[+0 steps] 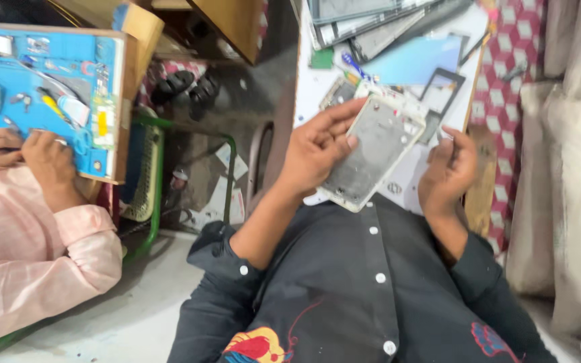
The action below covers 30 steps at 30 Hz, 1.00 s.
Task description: The person handles a disassembled smartphone chassis, using a small metal tool to pry and adjust internal components. They rotate the device to access different edges and continue working on the frame while other phone parts lie on the table.
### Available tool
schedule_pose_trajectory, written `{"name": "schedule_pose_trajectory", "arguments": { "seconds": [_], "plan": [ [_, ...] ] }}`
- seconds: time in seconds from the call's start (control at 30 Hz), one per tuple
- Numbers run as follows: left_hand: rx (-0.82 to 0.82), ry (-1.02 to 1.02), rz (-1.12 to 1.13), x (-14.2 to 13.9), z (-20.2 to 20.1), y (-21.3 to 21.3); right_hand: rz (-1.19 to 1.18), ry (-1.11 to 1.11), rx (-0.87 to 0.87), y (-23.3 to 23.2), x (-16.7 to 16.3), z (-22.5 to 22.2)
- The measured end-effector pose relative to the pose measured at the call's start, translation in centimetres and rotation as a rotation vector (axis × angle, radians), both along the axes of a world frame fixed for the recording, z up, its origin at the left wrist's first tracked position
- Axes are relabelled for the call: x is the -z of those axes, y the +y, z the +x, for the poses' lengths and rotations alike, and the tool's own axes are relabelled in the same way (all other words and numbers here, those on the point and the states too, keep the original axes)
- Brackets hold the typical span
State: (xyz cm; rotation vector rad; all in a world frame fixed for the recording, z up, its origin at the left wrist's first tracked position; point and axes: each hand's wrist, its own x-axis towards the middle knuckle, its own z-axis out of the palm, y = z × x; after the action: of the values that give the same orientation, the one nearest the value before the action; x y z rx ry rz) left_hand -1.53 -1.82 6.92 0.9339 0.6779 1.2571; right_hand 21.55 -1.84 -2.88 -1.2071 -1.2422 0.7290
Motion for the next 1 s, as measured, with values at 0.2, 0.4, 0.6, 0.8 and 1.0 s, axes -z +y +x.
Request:
{"name": "schedule_pose_trajectory", "arguments": {
  "seconds": [0.2,0.4,0.6,0.8,1.0],
  "plan": [
    [-0.023,-0.097,0.011,-3.0,0.2,-1.4,-0.007,-0.040,0.015,0.8,0.2,0.0],
    [0.035,-0.180,0.009,-5.5,1.1,-3.1,0.108,-0.198,-0.011,1.0,-0.4,0.3],
    [0.110,-0.132,0.070,-7.6,1.4,-5.4,-0.050,0.063,-0.087,1.1,-0.3,0.4],
    [0.085,-0.046,0.147,-5.9,1.8,-5.0,0.021,-0.051,-0.041,1.5,-0.6,-0.1],
    [-0.106,0.099,0.041,2.2,2.7,1.2,0.039,-0.066,0.003,2.0,-1.8,-0.9]
  ]
}}
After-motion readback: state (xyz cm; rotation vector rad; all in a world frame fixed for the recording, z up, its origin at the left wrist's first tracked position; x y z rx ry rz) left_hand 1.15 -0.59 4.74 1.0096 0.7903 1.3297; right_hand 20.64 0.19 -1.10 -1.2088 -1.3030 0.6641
